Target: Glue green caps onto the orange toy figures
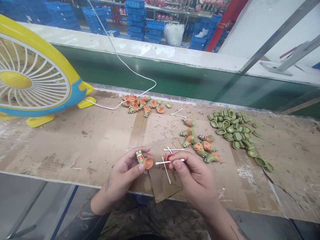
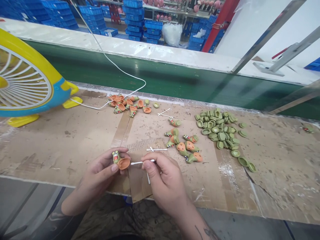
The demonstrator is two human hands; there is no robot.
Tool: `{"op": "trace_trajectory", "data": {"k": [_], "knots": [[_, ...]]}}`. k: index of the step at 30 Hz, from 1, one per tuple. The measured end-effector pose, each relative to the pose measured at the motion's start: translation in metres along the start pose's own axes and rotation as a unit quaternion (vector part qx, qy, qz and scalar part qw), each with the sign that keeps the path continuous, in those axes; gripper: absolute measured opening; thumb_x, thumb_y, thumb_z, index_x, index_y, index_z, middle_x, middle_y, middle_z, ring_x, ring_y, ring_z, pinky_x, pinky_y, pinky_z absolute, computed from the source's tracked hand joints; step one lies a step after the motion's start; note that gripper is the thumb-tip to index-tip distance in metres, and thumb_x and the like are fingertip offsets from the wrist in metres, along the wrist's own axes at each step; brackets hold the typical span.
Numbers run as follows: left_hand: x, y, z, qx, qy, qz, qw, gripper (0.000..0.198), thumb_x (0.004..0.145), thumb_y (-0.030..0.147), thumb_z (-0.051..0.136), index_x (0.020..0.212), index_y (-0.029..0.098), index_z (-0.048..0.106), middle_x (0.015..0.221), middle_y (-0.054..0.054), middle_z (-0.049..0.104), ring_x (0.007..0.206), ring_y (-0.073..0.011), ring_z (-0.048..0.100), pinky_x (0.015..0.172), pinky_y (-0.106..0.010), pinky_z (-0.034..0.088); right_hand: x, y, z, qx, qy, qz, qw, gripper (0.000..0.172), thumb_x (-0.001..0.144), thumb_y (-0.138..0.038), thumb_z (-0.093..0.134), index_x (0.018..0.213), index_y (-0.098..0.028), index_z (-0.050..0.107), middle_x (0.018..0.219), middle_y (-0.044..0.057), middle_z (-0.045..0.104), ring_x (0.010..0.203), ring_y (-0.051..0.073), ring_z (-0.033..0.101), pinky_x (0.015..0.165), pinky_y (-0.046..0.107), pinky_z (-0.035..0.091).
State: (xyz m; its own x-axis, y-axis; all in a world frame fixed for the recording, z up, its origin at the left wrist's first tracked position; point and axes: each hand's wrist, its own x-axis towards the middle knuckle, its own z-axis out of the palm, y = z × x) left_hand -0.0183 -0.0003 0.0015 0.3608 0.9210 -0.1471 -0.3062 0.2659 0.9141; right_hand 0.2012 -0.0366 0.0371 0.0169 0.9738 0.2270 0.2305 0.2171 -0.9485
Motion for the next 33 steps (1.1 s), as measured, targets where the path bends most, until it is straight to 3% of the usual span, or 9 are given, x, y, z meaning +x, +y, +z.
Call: {"op": "trace_trajectory", "data": {"k": [5,10,19,22,25,27,30,31,33], "knots": [[-0.001,-0.001,0.001,-0.015,-0.01,0.004,1.0,0.048,0.094,0.035,0.075,0.141,0.028,0.065,0.101,-0.003,0.072,0.081,-0.0136,0.064,0.074,-0.025,0.054,0.003,0.0,0.01,-0.006,-0.024,0.026,0.999,0.019,0.107,-0.033,0.055,0.096,-0.026,0.069,0.081,-0.004,0.069,0.076,0.012,0.063,0.071,0.026,0.047],[-0.001,0.0,0.002,-0.026,-0.016,0.0,1.0,0.047,0.094,0.034,0.076,0.14,0.03,0.066,0.095,-0.002,0.073,0.078,-0.012,0.065,0.074,-0.023,0.054,0.005,0.002,0.011,-0.029,-0.041,0.035,0.998,0.023,0.108,-0.034,0.053,0.093,-0.025,0.068,0.081,-0.003,0.068,0.077,0.013,0.064,0.072,0.027,0.046],[0.002,0.003,0.004,-0.056,-0.025,-0.031,0.998,0.049,0.089,0.04,0.08,0.134,0.024,0.069,0.08,-0.001,0.073,0.07,-0.0135,0.064,0.064,-0.024,0.053,0.005,0.001,0.007,-0.034,-0.048,-0.036,0.998,0.016,0.106,-0.028,0.055,0.097,-0.026,0.068,0.084,-0.004,0.07,0.079,0.013,0.065,0.074,0.026,0.047],[0.004,0.003,0.003,-0.057,-0.01,-0.03,0.998,0.051,0.088,0.041,0.082,0.132,0.021,0.07,0.079,-0.002,0.072,0.07,-0.0148,0.064,0.062,-0.024,0.051,0.003,0.006,-0.003,-0.033,-0.006,-0.032,0.999,0.014,0.106,-0.027,0.056,0.1,-0.027,0.069,0.086,-0.003,0.07,0.083,0.014,0.066,0.076,0.026,0.049],[0.003,0.004,0.003,-0.052,0.008,-0.032,0.998,0.051,0.086,0.041,0.082,0.132,0.022,0.07,0.079,-0.002,0.072,0.07,-0.0152,0.063,0.062,-0.025,0.05,0.005,0.007,-0.012,-0.121,0.04,-0.023,0.992,0.017,0.105,-0.025,0.056,0.095,-0.025,0.069,0.085,-0.002,0.071,0.08,0.015,0.065,0.075,0.026,0.049],[0.002,0.006,0.004,-0.035,0.022,-0.041,0.998,0.05,0.086,0.041,0.082,0.131,0.023,0.07,0.08,-0.002,0.071,0.069,-0.0147,0.062,0.063,-0.025,0.05,0.007,0.006,-0.017,-0.18,0.011,-0.032,0.983,0.019,0.104,-0.025,0.054,0.092,-0.024,0.07,0.087,0.0,0.074,0.081,0.016,0.067,0.076,0.028,0.049],[0.0,0.008,0.006,0.001,0.061,-0.068,0.996,0.053,0.086,0.044,0.081,0.133,0.024,0.069,0.081,-0.002,0.072,0.07,-0.0157,0.061,0.066,-0.025,0.051,0.011,0.007,-0.036,-0.246,-0.051,-0.034,0.967,0.026,0.104,-0.035,0.051,0.104,-0.024,0.074,0.101,0.004,0.078,0.095,0.02,0.07,0.084,0.031,0.052],[-0.001,0.008,0.007,0.012,0.078,-0.076,0.994,0.054,0.085,0.045,0.081,0.133,0.024,0.068,0.083,-0.002,0.072,0.072,-0.0165,0.062,0.067,-0.025,0.052,0.012,0.01,-0.048,-0.287,-0.028,-0.011,0.957,0.03,0.104,-0.04,0.049,0.109,-0.025,0.074,0.106,0.005,0.077,0.099,0.021,0.07,0.087,0.032,0.053],[-0.002,0.009,0.007,0.029,0.107,-0.085,0.99,0.056,0.083,0.048,0.082,0.133,0.024,0.068,0.088,-0.003,0.073,0.076,-0.0181,0.063,0.069,-0.025,0.053,0.015,0.018,-0.081,-0.389,0.087,0.067,0.915,0.038,0.103,-0.047,0.044,0.114,-0.024,0.073,0.112,0.008,0.076,0.103,0.024,0.07,0.089,0.035,0.053]]}}
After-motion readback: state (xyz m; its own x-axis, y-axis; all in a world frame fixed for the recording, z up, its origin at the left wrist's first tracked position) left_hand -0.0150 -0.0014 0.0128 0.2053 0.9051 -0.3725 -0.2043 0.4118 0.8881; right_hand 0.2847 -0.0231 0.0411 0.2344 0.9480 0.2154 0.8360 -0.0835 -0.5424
